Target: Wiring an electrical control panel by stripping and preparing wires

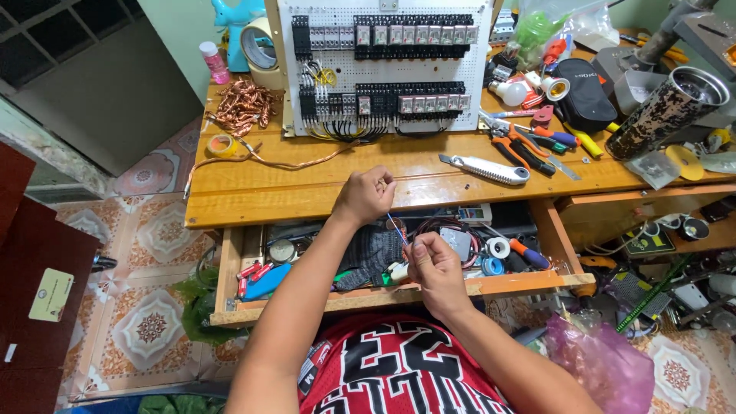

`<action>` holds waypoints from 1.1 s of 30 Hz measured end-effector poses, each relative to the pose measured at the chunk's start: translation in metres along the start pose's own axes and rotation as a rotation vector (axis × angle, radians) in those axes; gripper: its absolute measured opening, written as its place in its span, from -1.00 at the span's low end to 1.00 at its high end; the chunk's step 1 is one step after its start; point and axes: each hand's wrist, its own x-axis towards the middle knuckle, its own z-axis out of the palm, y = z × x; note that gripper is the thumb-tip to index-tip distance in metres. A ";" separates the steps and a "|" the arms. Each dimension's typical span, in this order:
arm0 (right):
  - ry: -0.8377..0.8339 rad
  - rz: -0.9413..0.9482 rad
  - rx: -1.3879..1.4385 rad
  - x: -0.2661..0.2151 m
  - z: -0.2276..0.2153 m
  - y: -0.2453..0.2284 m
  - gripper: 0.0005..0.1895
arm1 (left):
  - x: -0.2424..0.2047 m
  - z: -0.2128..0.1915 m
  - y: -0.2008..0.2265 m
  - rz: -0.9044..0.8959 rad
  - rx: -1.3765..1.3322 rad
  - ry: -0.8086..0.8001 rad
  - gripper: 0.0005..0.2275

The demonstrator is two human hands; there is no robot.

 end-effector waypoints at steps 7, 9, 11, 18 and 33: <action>0.003 -0.004 0.006 -0.009 0.003 -0.011 -0.81 | -0.001 0.003 0.001 -0.013 0.049 -0.007 -0.92; 0.008 -0.005 0.024 -0.009 0.003 -0.013 -0.82 | 0.001 0.003 0.004 0.033 0.086 0.008 -0.91; 0.003 -0.008 0.026 -0.007 0.002 -0.014 -0.82 | 0.003 0.002 0.005 0.036 0.095 0.015 -0.90; 0.013 0.039 0.065 -0.006 0.004 -0.023 -0.84 | 0.001 0.004 0.002 0.051 0.137 0.044 -0.89; -0.535 0.218 -0.902 0.071 0.003 -0.061 -0.58 | 0.004 -0.012 0.012 0.076 -0.109 -0.043 -0.89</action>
